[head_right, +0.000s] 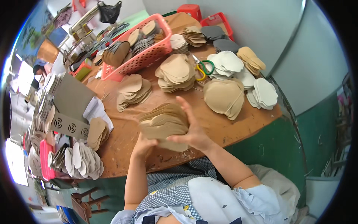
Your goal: Sorting and counting various shoe upper and lining components on a workbench.
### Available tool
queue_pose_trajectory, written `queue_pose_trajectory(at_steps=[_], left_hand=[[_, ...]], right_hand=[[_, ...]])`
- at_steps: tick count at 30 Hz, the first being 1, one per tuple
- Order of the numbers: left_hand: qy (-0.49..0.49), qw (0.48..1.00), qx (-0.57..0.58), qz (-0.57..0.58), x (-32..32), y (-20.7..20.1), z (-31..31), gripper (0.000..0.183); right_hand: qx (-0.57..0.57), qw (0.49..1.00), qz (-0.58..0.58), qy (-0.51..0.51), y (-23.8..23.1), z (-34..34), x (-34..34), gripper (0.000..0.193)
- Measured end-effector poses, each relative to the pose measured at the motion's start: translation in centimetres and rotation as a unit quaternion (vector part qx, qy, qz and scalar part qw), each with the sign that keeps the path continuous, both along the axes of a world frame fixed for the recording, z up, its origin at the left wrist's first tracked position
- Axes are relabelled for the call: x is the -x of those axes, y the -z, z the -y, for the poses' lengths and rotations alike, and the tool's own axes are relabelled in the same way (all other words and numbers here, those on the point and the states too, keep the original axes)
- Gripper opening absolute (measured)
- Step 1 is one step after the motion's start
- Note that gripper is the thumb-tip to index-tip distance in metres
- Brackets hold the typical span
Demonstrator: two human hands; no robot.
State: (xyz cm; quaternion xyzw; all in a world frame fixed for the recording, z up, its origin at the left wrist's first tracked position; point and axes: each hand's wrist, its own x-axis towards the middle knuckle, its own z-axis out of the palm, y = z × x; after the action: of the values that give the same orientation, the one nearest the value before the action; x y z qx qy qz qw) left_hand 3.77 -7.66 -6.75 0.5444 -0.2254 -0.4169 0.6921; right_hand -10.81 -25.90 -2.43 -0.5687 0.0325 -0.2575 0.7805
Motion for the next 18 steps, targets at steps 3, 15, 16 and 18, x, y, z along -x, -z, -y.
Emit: queue_pose_trajectory(at_steps=[3, 15, 16, 18], left_hand=[[0.018, 0.997, 0.066, -0.018, 0.1, 0.3, -1.4, 0.098], [-0.049, 0.997, -0.054, 0.031, -0.8, -4.2, -1.2, 0.071], [-0.089, 0.994, -0.055, 0.017, -1.0, -4.4, -1.2, 0.068], [-0.179, 0.983, -0.029, -0.012, -2.6, -4.8, -0.6, 0.064]], right_hand=[[-0.043, 0.995, -0.023, -0.086, -0.5, -1.3, -0.9, 0.116], [0.036, 0.988, -0.127, -0.078, 0.7, 1.0, -2.1, 0.079], [0.036, 0.989, -0.123, -0.075, 1.4, 1.3, -2.1, 0.079], [0.014, 0.980, -0.191, -0.044, 2.9, 2.3, -1.7, 0.071]])
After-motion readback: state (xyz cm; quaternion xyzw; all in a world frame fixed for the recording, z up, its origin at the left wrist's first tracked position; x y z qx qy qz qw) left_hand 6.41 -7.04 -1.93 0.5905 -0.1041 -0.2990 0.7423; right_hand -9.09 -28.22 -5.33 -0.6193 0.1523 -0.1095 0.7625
